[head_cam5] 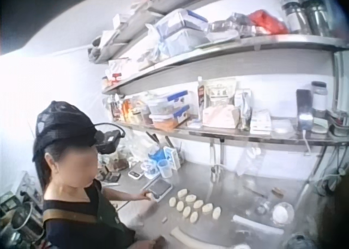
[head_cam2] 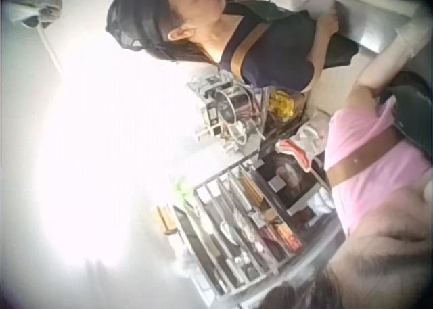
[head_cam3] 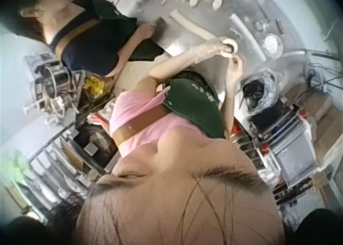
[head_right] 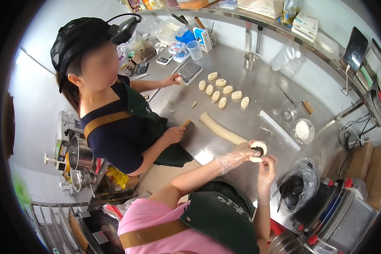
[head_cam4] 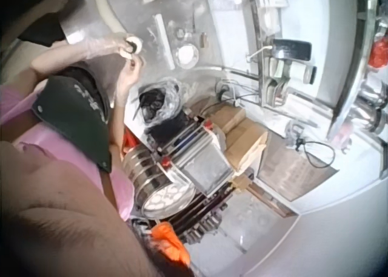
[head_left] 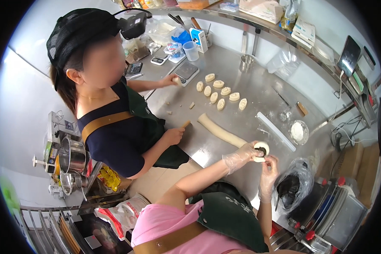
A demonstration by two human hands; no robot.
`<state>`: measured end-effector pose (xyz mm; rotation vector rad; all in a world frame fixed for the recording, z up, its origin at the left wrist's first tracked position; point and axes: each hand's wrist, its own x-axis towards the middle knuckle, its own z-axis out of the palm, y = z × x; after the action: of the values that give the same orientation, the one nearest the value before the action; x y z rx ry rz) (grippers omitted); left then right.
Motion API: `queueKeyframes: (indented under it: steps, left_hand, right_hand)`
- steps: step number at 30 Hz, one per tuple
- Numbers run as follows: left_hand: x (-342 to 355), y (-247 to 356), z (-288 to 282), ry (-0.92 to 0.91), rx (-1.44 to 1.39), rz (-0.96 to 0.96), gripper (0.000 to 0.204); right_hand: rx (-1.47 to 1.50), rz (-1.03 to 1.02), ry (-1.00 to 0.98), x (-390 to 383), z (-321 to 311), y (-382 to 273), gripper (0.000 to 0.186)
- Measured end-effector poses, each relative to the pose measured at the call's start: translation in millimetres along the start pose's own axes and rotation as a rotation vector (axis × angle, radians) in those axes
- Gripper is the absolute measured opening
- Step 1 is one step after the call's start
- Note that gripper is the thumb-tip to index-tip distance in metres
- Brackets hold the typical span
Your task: The person makes buns by filling dough portions with paste, pinching and rolling the dough closed into balls by hand, and placing the shaped buns onto a steamer tray.
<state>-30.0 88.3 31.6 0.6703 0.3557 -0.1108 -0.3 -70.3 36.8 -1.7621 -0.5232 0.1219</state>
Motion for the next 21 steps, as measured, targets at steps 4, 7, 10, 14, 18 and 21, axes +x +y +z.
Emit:
queueKeyframes:
  steps: [4, 7, 10, 14, 18, 21]
  left_hand:
    - [-3, 3, 6, -0.111, 0.118, 0.167, 0.053]
    - [-18, 22, 12, -0.012, 0.205, 0.189, 0.043]
    - [-11, 22, 5, 0.003, 0.164, 0.065, 0.041]
    - [-3, 17, 13, -0.021, 0.178, -0.013, 0.042]
    - [2, 14, 10, -0.039, 0.247, -0.051, 0.041]
    - [0, 19, 14, -0.055, 0.334, -0.096, 0.045]
  right_hand:
    - [-0.044, -0.019, 0.102, 0, 2, 12, 0.019]
    - [-0.008, -0.057, 0.076, 8, 13, -8, 0.016]
    - [-0.068, -0.071, 0.167, 11, 16, -15, 0.025]
    - [-0.04, 0.079, 0.188, 14, 0, -21, 0.031]
    - [-0.172, 0.081, -0.059, 18, -19, -14, 0.033]
    - [-0.113, 0.021, 0.005, 11, -18, -2, 0.03]
